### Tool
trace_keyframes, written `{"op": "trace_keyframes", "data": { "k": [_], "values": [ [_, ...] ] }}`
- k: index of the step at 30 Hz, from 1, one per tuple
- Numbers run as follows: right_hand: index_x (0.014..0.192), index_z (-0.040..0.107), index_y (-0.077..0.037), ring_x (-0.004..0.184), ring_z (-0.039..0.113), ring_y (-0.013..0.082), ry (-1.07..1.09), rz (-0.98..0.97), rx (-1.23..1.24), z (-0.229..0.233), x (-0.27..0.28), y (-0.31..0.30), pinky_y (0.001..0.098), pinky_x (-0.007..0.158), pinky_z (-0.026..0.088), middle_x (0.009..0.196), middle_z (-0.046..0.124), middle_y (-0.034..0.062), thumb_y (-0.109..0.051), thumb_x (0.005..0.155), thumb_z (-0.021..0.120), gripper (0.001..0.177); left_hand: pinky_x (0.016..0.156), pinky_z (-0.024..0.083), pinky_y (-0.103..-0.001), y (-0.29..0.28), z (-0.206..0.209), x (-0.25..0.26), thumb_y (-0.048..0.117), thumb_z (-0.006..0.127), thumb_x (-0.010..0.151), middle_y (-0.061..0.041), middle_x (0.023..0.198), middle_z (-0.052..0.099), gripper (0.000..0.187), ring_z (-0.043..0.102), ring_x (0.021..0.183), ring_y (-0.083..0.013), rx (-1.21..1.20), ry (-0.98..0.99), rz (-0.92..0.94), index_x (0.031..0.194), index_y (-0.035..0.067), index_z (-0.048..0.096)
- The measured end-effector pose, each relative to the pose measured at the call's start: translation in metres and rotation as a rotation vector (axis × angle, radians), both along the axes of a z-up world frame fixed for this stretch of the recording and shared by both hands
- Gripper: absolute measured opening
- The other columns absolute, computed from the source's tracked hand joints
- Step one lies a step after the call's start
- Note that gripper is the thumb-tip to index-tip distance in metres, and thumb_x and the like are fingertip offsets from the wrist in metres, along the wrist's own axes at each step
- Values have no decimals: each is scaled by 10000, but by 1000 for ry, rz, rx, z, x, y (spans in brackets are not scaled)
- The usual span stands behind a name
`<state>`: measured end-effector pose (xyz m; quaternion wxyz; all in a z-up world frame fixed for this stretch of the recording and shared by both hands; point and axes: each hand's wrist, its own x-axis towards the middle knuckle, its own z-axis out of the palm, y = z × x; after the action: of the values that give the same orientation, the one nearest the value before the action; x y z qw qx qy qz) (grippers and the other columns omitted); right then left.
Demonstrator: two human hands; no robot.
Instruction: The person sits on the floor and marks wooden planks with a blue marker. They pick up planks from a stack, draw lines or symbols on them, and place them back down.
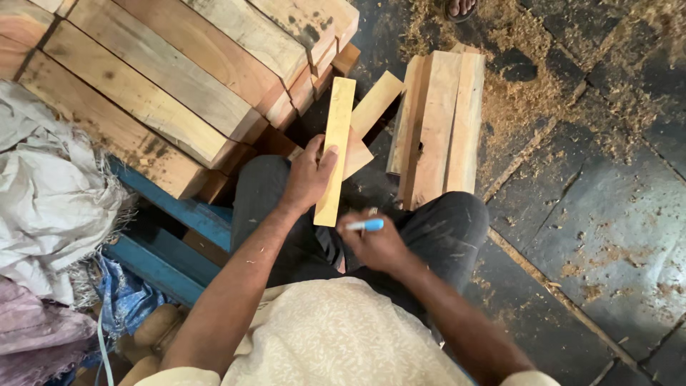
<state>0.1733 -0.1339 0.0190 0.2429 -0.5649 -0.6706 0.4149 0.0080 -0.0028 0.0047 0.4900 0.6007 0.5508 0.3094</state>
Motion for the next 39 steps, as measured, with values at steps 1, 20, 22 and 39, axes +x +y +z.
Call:
{"op": "trace_keyframes", "data": {
  "k": [1, 20, 22, 39],
  "values": [
    [1048, 721, -87, 856, 701, 287, 17, 1, -119, -2, 2, -8, 409, 763, 550, 931, 742, 134, -197, 963, 692, 142, 784, 555, -351, 1, -3, 0, 330, 585, 1026, -150, 1020, 741, 394, 722, 901, -212, 38, 11, -7, 1293, 41, 603],
    [1345, 499, -9, 1203, 515, 462, -320, -228, 151, 6, -13, 114, 547, 1003, 432, 1248, 553, 234, -472, 601, 979, 999, 805, 503, -282, -26, 0, -67, 340, 509, 1069, -26, 1042, 671, 415, 590, 898, -101, -74, -342, 343, 1304, 17, 620],
    [1335, 488, 5, 1187, 546, 451, -256, -454, 196, -7, -32, 99, 535, 998, 455, 1252, 549, 228, -472, 608, 970, 994, 737, 476, -304, -23, -9, -58, 341, 523, 1055, -27, 982, 648, 424, 559, 833, -118, -175, -424, 337, 1329, 29, 608],
    [1138, 671, -24, 824, 598, 103, 361, -483, 21, -65, 20, 89, 266, 752, 512, 898, 647, 10, -149, 855, 840, 352, 763, 522, -313, -17, 7, -4, 386, 528, 1031, -68, 966, 687, 414, 651, 848, -135, -107, -113, 194, 1270, 55, 600]
  ]
}}
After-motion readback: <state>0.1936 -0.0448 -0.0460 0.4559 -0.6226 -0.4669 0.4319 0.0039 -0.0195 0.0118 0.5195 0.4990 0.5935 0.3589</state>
